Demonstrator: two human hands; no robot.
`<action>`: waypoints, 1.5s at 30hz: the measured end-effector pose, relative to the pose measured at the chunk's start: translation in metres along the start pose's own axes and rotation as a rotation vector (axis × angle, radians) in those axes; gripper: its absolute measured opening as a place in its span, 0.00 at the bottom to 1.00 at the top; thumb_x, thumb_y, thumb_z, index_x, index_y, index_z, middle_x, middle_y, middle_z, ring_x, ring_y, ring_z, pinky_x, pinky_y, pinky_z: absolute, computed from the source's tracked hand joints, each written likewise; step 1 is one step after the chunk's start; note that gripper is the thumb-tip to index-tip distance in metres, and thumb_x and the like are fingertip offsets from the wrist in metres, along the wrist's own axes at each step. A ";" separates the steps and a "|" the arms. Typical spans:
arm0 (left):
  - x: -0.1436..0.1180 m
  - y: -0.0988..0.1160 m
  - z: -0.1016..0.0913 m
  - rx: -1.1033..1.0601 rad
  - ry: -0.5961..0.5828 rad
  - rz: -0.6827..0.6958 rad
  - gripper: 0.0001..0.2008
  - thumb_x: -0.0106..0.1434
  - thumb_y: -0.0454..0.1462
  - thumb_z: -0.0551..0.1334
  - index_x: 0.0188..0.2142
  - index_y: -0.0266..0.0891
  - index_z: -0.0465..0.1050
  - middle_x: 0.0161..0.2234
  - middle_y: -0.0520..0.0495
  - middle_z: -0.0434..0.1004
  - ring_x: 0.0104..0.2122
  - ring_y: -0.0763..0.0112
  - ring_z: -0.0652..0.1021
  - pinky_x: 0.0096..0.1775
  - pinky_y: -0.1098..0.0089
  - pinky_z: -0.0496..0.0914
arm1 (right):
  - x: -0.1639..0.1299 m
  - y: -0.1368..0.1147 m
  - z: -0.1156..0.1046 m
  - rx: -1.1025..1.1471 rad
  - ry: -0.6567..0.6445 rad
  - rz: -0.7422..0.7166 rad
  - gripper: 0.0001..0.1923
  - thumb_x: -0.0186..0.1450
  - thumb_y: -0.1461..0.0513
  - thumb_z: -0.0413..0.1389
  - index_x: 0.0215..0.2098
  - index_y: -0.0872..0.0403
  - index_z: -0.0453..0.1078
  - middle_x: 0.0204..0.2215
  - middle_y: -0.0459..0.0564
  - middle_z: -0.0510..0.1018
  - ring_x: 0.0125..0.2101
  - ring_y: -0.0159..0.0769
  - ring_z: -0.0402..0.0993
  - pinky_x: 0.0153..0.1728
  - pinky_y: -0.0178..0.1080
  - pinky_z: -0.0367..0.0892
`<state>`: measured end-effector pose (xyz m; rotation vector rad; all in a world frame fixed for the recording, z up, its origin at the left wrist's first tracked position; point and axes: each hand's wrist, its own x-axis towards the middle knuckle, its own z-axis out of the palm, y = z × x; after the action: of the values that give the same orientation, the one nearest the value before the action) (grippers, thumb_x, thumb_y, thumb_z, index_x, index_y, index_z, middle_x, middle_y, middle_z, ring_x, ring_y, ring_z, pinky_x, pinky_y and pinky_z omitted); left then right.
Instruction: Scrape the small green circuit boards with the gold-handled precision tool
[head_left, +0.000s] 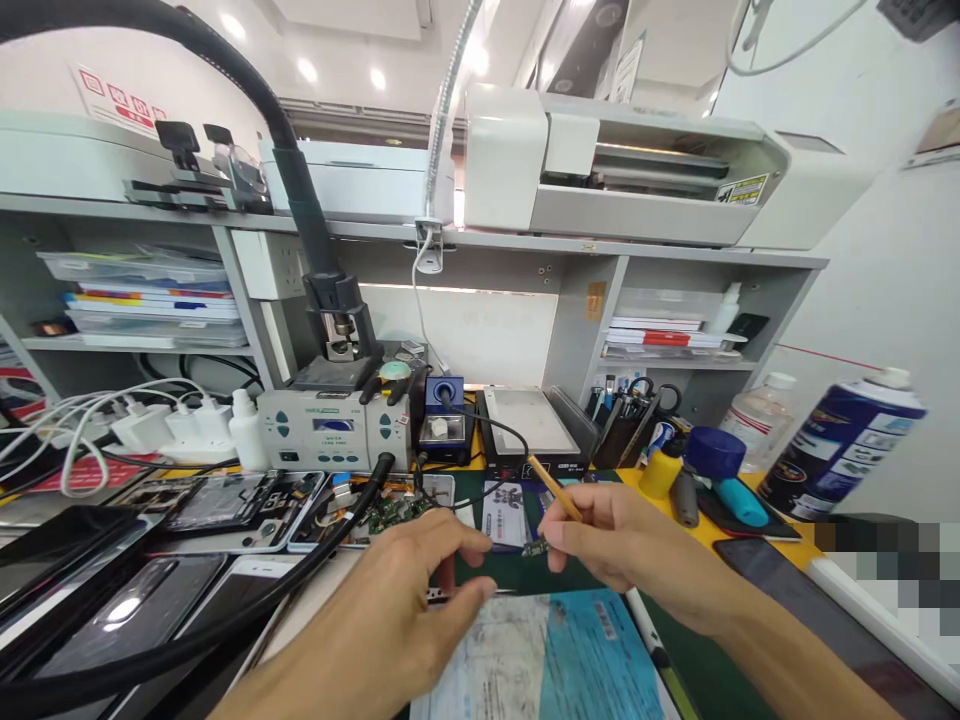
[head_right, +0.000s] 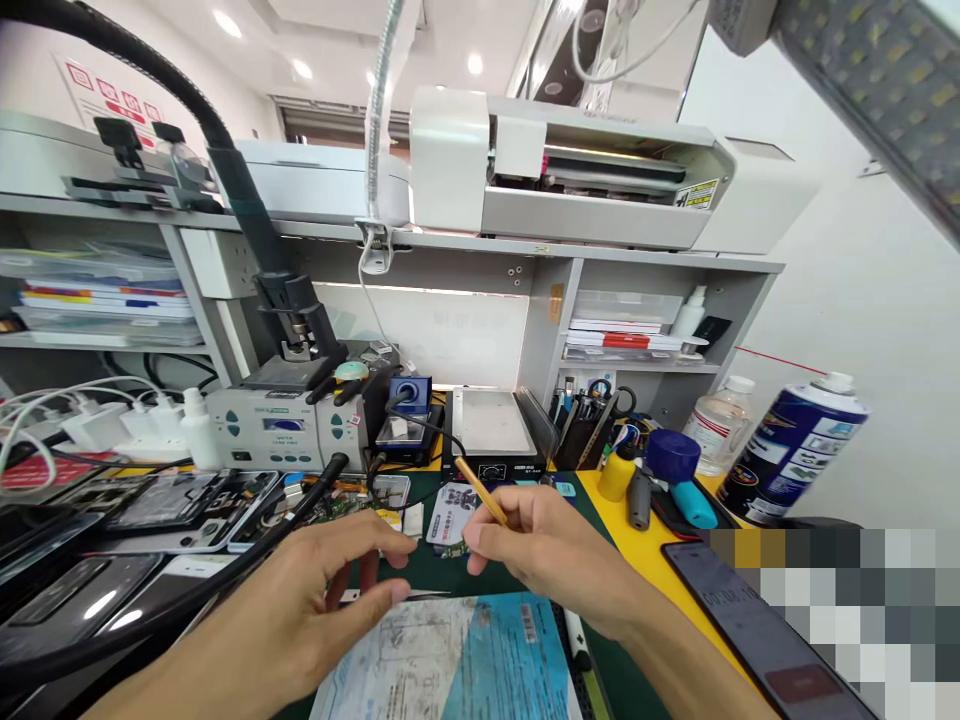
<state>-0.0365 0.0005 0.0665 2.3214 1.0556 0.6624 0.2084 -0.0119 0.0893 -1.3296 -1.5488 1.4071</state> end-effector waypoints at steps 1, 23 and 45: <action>0.000 0.002 0.004 -0.017 0.013 0.002 0.08 0.68 0.39 0.60 0.46 0.45 0.74 0.37 0.52 0.77 0.32 0.68 0.76 0.29 0.72 0.65 | 0.000 0.001 0.003 0.002 0.001 0.004 0.14 0.65 0.51 0.61 0.35 0.55 0.72 0.28 0.46 0.78 0.18 0.25 0.47 0.19 0.34 0.41; -0.007 0.002 0.024 0.048 -0.098 0.061 0.11 0.69 0.34 0.55 0.35 0.43 0.77 0.36 0.49 0.77 0.33 0.67 0.77 0.30 0.72 0.64 | 0.006 0.010 0.013 0.099 0.124 -0.088 0.22 0.72 0.45 0.47 0.31 0.52 0.64 0.22 0.39 0.62 0.17 0.27 0.53 0.19 0.33 0.54; -0.018 -0.020 0.041 -0.090 0.080 0.151 0.11 0.69 0.31 0.56 0.40 0.44 0.77 0.35 0.50 0.74 0.33 0.68 0.76 0.33 0.70 0.67 | -0.006 0.023 0.048 -0.466 0.442 -0.493 0.14 0.73 0.59 0.50 0.28 0.50 0.61 0.20 0.40 0.66 0.21 0.31 0.64 0.22 0.34 0.58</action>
<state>-0.0327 -0.0120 0.0195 2.3291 0.8716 0.8493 0.1711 -0.0342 0.0574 -1.2757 -1.7797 0.4280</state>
